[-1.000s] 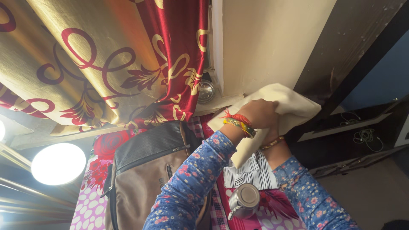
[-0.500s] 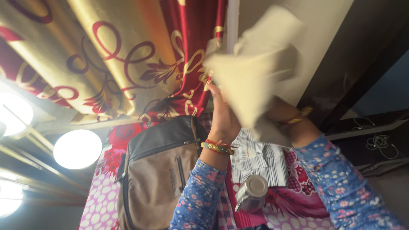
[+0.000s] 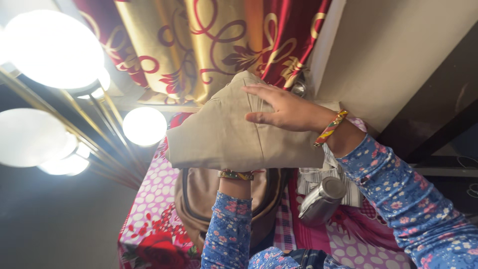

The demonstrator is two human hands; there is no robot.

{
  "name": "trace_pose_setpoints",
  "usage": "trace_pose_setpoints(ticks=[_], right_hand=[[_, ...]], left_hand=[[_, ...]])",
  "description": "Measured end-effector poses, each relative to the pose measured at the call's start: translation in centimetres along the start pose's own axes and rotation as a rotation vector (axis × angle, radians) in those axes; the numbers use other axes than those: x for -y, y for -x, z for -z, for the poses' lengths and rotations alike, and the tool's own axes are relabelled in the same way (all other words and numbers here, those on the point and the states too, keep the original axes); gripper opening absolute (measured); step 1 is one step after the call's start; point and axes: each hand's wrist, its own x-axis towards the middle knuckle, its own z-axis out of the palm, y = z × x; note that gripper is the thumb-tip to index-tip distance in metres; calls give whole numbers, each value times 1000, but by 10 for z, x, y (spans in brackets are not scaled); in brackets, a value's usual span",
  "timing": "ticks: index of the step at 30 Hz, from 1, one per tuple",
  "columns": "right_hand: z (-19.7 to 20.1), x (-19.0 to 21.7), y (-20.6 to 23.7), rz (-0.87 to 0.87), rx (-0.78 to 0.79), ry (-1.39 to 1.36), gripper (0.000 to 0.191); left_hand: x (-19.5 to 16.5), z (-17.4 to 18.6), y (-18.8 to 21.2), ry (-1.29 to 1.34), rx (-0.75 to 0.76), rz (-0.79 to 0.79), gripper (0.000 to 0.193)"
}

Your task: The person wipes a backpack with a white cloth, unzips it, folds a khaki garment and places it inside, then packs a striped shirt and another cloth item into the compartments. They zip the backpack closed and finish by rolling a brown belt by hand.

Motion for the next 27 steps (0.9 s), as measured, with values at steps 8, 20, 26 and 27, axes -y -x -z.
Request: trace_pose_setpoints(ticks=[8, 20, 26, 27], right_hand=[[-42, -1, -4, -318, -265, -414, 82], [-108, -20, 48, -567, -117, -1531, 60], [-129, -1, 54, -625, -340, -1528, 39], [-134, -2, 54, -613, -395, -1479, 39]], left_hand=[[-48, 10, 48, -31, -142, -24, 75], [-93, 20, 116, -76, -289, 44, 75], [-122, 15, 104, -130, -259, 127, 75], [-127, 15, 103, -141, -259, 141, 75]])
